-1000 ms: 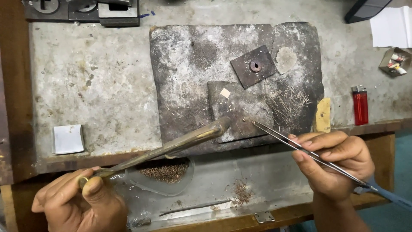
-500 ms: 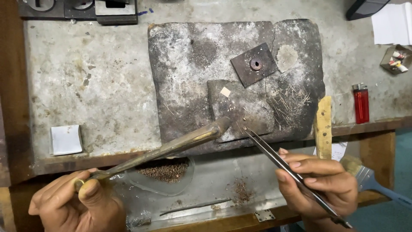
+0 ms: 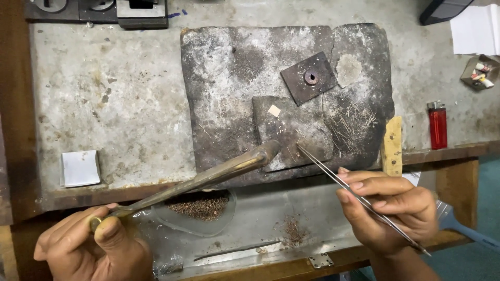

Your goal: Soldering small jewelry components on a soldering block using a blowtorch and tweezers.

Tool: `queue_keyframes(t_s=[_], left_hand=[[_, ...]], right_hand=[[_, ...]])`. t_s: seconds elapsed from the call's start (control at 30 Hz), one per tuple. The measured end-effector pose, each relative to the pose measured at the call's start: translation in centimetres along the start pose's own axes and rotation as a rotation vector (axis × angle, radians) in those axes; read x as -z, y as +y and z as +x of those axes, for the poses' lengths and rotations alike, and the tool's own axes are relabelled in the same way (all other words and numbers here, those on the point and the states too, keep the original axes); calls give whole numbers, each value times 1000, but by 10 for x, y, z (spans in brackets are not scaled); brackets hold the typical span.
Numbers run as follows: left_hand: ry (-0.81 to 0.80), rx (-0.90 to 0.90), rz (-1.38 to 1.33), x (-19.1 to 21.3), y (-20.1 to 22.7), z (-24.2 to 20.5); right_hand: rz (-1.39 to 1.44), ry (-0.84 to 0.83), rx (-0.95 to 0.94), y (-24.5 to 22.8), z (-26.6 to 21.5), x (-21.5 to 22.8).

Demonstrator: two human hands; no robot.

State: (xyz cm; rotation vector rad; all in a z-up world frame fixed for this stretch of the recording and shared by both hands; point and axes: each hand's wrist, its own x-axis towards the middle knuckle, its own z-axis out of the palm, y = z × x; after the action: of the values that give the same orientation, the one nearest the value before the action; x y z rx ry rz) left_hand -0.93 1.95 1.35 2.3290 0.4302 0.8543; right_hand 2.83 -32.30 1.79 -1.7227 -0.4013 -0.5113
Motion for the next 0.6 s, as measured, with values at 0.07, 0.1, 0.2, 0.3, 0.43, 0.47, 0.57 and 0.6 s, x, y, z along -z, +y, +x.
queue_keyframes(t_s=[0.07,0.1,0.2,0.3,0.43,0.47,0.57,0.6], left_hand=[[7,-4,-5,-1,2,1],[17,-7,-10,-1,3,1],[9,10,6,-2,1,-1],[2,-59,-26,-3,-10,0],[32,-44,-31,-5,1,0],[5,-37,-28,-4,1,0],[-23,-33,-16,-2,5,1],[-25,-35,-8,-2,7,1]], right_hand=[[1,7,20,-3,2,3],[3,12,42,-5,3,5],[82,-419,1,4,-2,72],[-33,-229,-50,-11,-14,40],[-114,-22,-2,-7,-22,17],[-87,-6,30,-4,-22,18],[-81,61,44,-3,-19,12],[-104,112,24,-4,-18,8]])
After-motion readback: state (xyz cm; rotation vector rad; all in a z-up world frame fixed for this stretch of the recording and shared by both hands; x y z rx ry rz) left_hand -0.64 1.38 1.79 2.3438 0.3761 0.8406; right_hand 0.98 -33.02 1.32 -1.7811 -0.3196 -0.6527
